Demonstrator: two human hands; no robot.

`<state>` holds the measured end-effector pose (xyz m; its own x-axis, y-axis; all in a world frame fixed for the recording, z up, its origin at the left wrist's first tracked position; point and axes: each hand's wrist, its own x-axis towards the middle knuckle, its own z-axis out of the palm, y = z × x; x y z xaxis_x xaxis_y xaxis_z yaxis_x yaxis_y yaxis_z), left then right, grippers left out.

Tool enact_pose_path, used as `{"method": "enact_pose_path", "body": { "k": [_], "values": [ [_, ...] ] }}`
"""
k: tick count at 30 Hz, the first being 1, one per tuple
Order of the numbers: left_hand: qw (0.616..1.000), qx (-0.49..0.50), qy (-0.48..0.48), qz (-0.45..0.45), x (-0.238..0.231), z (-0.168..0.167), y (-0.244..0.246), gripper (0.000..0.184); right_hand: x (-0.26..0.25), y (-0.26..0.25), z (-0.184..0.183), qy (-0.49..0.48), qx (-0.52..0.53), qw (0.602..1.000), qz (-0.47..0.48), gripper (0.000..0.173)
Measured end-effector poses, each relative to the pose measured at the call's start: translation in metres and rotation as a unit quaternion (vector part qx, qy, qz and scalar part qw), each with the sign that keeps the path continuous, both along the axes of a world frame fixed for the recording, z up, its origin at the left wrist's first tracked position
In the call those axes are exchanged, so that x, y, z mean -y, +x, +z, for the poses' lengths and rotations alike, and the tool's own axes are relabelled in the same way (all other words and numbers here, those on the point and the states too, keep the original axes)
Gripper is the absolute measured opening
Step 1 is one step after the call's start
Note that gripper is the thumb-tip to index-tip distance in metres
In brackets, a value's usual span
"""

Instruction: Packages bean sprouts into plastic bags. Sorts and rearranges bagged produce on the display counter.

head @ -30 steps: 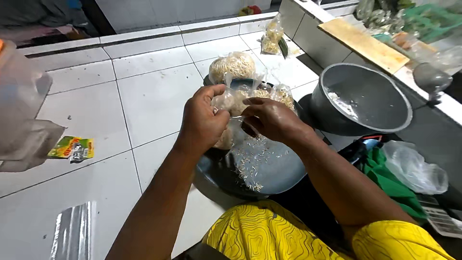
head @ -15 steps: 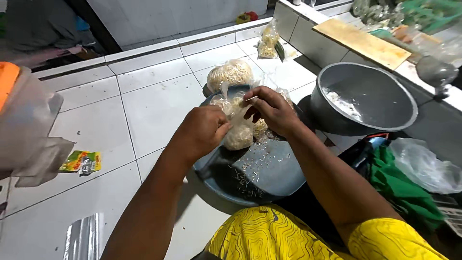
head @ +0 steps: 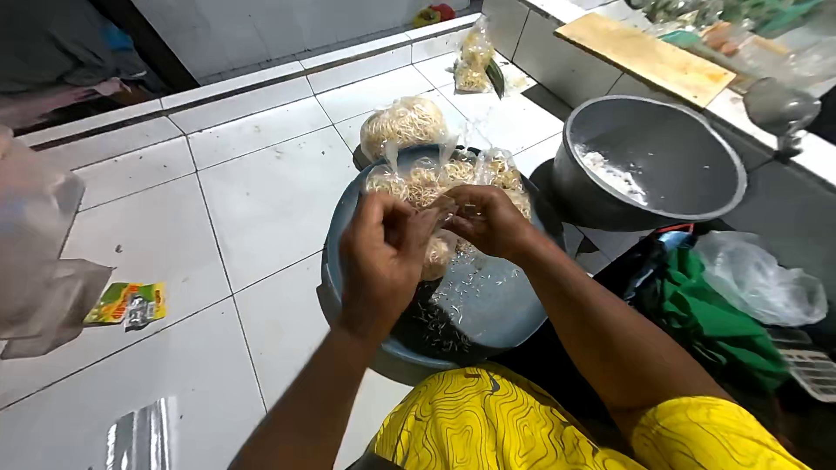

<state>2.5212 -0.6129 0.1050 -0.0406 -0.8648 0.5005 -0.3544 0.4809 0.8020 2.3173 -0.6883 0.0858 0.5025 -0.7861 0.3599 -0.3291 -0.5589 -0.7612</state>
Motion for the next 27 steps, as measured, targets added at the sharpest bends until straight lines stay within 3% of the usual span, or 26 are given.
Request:
{"method": "enact_pose_path", "body": {
  "k": [1, 2, 4, 5, 6, 8, 11, 16, 19, 21, 24, 26, 27],
  "values": [
    [0.994, -0.076, 0.077, -0.023, -0.012, -0.015, -0.006, 0.022, -0.004, -0.006, 0.0, -0.025, -0.012, 1.0, -0.009, 0.018],
    [0.966, -0.156, 0.196, -0.07, -0.022, -0.032, -0.013, 0.043, -0.011, -0.011, -0.001, -0.048, -0.026, 0.998, -0.018, 0.018],
    [0.825, -0.288, 0.442, -0.203, -0.034, -0.069, -0.029, 0.095, -0.034, -0.017, -0.005, -0.078, -0.06, 0.995, -0.032, 0.02],
    [0.748, -0.345, 0.509, -0.252, -0.038, -0.086, -0.038, 0.111, -0.048, -0.018, -0.009, -0.084, -0.069, 0.993, -0.037, 0.025],
    [0.69, -0.403, 0.537, -0.27, -0.04, -0.097, -0.047, 0.118, -0.063, -0.019, -0.015, -0.093, -0.069, 0.993, -0.038, 0.029],
    [0.634, -0.511, 0.523, -0.251, -0.044, -0.107, -0.062, 0.11, -0.092, -0.023, -0.032, -0.11, -0.058, 0.992, -0.033, 0.026],
    [0.653, -0.539, 0.474, -0.241, -0.038, -0.107, -0.072, 0.097, -0.127, -0.027, -0.065, -0.12, -0.062, 0.99, -0.048, 0.019],
    [0.673, -0.554, 0.469, -0.145, -0.031, -0.115, -0.08, 0.057, -0.149, -0.024, -0.104, -0.112, 0.013, 0.984, -0.137, 0.02],
    [0.708, -0.536, 0.443, -0.125, -0.03, -0.116, -0.077, 0.044, -0.149, -0.022, -0.109, -0.088, 0.035, 0.971, -0.221, 0.019],
    [0.745, -0.499, 0.432, -0.098, -0.03, -0.113, -0.076, 0.035, -0.142, -0.024, -0.11, -0.07, -0.036, 0.96, -0.267, 0.018],
    [0.808, -0.422, 0.398, -0.103, -0.03, -0.128, -0.074, 0.033, -0.13, -0.028, -0.1, 0.041, -0.173, 0.949, -0.262, 0.03],
    [0.836, -0.373, 0.393, -0.087, -0.025, -0.138, -0.07, 0.035, -0.123, -0.03, -0.097, 0.151, -0.154, 0.952, -0.216, 0.036],
    [0.847, -0.348, 0.396, -0.067, -0.022, -0.142, -0.068, 0.035, -0.123, -0.03, -0.098, 0.205, -0.091, 0.956, -0.191, 0.035]
  ]
}}
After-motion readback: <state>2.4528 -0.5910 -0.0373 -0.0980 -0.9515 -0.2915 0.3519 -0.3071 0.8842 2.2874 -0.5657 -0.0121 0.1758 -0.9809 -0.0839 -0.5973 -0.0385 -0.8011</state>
